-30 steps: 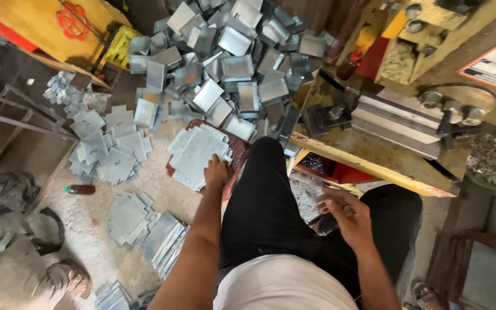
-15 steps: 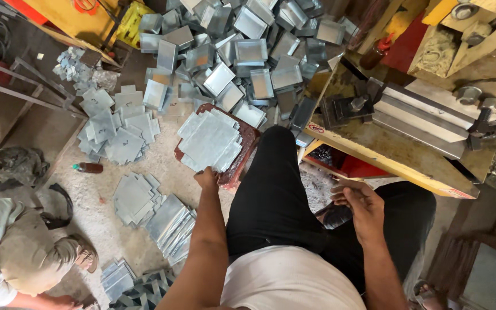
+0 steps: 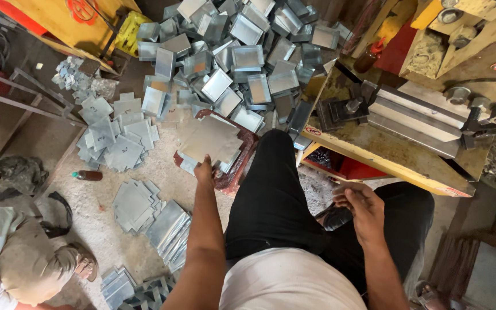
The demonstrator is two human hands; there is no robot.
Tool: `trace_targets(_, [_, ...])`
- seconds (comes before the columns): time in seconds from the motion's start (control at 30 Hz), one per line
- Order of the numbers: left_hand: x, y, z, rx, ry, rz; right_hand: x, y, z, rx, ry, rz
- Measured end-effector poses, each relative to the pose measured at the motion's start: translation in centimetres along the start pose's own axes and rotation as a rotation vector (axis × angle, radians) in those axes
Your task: The person sits on the floor and repeatedly places flat metal sheets into a hydraulic press machine. They operate the press to bend the sheets, then remove the finished pieces and place them into a pile on the floor.
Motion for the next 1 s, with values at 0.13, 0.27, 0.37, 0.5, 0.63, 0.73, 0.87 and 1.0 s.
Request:
trace_targets(0.13, [-1.3, -1.8, -0.7, -0.08, 0.072, -0.18, 0.6, -0.4, -0.1, 0.01, -0.004, -0.014])
trace_targets(0.27, [-4.6, -4.7, -1.3, -0.1, 0.25, -0.379, 0.2, -1.0, 0.8, 0.0, -0.005, -0.017])
trace_targets(0.37, [-9.3, -9.2, -2.8, -0.068, 0.437, -0.491, 0.2, -1.0, 0.9, -0.034, -0.009, -0.013])
trace_targets(0.5, [-16.8, -12.4, -6.2, 0.11, 0.656, -0.517, 0.2, -0.2, 1.0, -0.082, 0.0, 0.009])
trace_targets(0.63, [-23.4, -11.0, -10.5, 0.086, 0.894, -0.243, -0.8, 0.9, 1.8, 0.021, 0.06, -0.011])
trace_targets(0.73, [-27.5, -9.0, -13.3, 0.232, 1.057, -0.259, -1.7, 0.7, 3.6, 0.221, 0.057, -0.073])
trace_targets(0.87, [-32.5, -7.5, -16.2, 0.256, 1.236, -0.16, -3.2, 0.2, 6.6, 0.172, -0.067, -0.057])
trace_targets(1.0, [-35.7, -7.3, -19.5, 0.419, 1.261, -0.102, -4.4, 0.6, 9.3, 0.263, -0.158, -0.026])
Point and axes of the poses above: each hand's wrist, its own x-axis towards the middle knuckle, its own z-axis out of the back of the hand, y = z × x, the point moved 6 cm from there along x, towards the middle knuckle, and after that the axes turned 7 degrees about -z, right-handed, at the moved point
